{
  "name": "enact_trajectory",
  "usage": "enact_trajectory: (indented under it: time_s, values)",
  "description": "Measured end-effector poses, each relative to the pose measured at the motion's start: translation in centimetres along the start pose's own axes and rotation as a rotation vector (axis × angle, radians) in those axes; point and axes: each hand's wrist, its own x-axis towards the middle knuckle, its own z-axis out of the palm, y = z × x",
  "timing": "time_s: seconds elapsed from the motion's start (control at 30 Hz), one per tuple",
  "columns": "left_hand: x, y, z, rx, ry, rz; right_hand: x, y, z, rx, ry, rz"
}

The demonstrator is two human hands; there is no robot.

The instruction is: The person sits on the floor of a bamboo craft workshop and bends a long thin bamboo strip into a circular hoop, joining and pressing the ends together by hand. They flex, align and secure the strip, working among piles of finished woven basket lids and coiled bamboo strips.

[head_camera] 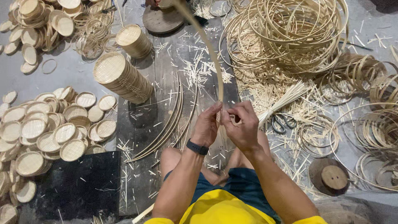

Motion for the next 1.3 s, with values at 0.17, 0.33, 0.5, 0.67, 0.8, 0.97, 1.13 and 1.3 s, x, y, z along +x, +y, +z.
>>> enact_trajectory:
  time_s: [0.17, 0.33, 0.5, 0.67, 0.8, 0.97, 1.13, 1.3]
  values:
    - [0.0, 0.0, -0.8, 0.079, 0.014, 0.008, 0.0, -0.4, -0.4, -0.114, -0.134, 0.035]
    - [-0.6, 0.3, -0.8, 0.137, 0.005, -0.047, -0.4, -0.1, -1.3, -0.152, -0.233, 0.008]
    - [-2.0, 1.4, 0.1, 0.213, -0.025, -0.194, 1.3, 1.9, -2.8, 0.242, -0.37, 0.405]
    - [-3.1, 1.5, 1.8, 0.201, -0.185, -0.233, 2.2, 4.2, -1.4, 0.891, -0.541, 0.663]
    - [-3.6, 1.6, 2.3, 0.119, -0.116, -0.296, 2.3, 5.0, 0.3, 0.948, -0.377, 0.633]
    - [-4.6, 1.5, 2.2, 0.234, -0.222, -0.27, 4.4, 6.0, 1.1, 0.842, -0.116, 0.786]
    - [-4.4, 1.1, 2.6, 0.205, -0.124, -0.379, 4.5, 6.3, 1.1, 0.655, -0.1, 0.772]
    - [-5.5, 2.9, 3.9, 0.71, -0.239, 0.093, 4.9, 5.3, -0.1, 0.963, 0.049, 0.732]
